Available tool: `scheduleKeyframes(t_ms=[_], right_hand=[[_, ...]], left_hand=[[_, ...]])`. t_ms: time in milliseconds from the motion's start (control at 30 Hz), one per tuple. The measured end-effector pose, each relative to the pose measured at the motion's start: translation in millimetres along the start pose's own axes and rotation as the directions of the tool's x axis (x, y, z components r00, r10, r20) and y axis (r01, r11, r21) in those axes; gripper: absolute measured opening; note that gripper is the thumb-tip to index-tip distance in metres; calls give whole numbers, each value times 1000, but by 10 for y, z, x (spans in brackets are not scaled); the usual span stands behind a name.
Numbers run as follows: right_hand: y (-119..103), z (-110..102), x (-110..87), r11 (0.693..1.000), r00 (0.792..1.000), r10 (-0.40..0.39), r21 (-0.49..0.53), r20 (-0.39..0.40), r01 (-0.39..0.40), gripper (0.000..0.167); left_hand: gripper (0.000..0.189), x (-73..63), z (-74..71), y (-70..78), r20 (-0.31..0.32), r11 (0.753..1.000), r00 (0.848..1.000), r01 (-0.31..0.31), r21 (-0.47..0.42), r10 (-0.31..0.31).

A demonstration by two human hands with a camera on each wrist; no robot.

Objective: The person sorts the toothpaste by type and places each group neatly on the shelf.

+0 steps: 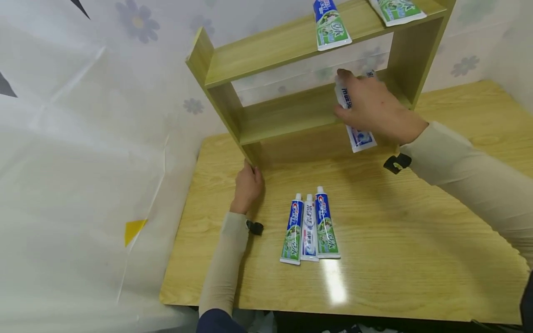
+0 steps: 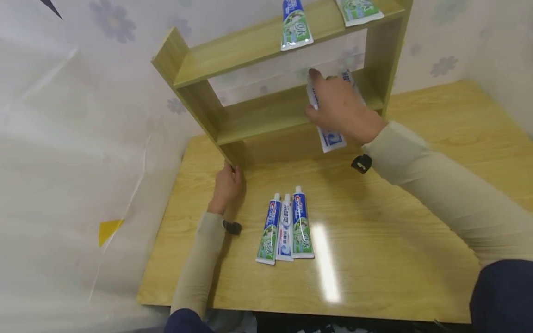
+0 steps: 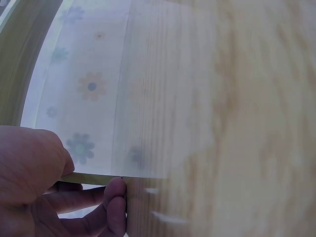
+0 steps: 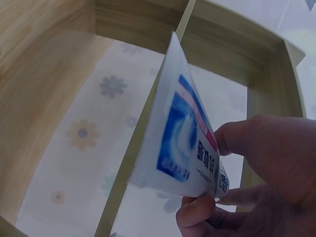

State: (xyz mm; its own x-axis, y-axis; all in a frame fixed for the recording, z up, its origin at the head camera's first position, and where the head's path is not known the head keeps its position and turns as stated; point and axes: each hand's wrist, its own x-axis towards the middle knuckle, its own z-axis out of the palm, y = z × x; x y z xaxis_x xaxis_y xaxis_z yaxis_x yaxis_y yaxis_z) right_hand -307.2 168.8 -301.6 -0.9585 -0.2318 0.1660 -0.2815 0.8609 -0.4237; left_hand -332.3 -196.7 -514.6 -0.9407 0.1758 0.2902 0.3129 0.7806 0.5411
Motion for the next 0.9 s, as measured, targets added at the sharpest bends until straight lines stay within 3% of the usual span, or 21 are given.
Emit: scheduleKeyframes(t_ms=[133, 167, 267, 367, 467, 633, 800, 867, 900], right_hand=[[43, -40, 115, 1000, 1000, -2, 3, -5, 2, 76], [48, -47, 146, 1000, 1000, -6, 2, -4, 6, 75], [65, -54, 234, 1000, 1000, -5, 15, 5, 5, 64], [74, -56, 324, 999, 999, 25, 44, 27, -26, 53], [90, -35, 416, 993, 993, 89, 67, 72, -94, 51], [135, 22, 571, 978, 973, 185, 75, 137, -197, 69], [168, 64, 662, 970, 965, 219, 77, 145, -232, 77], [167, 70, 682, 970, 963, 222, 69, 150, -235, 75], [163, 72, 691, 970, 962, 224, 62, 154, -236, 75]], left_hand=[[28, 95, 163, -254, -17, 1000, 1000, 5, 29, -4], [27, 107, 181, -253, -10, 999, 1000, 16, 43, -15], [29, 168, 315, -449, -14, 997, 1000, 21, 71, -20], [30, 184, 362, -516, -10, 997, 1000, 18, 81, -17], [30, 137, 279, -393, -13, 997, 1000, 10, 82, -9], [22, 36, 51, -58, 5, 996, 1000, 25, 87, -26], [29, 139, 264, -399, 19, 998, 1000, 13, 64, -15], [30, 193, 406, -611, -3, 997, 1000, -14, 77, 14], [29, 198, 415, -623, -3, 996, 1000, -12, 86, 12]])
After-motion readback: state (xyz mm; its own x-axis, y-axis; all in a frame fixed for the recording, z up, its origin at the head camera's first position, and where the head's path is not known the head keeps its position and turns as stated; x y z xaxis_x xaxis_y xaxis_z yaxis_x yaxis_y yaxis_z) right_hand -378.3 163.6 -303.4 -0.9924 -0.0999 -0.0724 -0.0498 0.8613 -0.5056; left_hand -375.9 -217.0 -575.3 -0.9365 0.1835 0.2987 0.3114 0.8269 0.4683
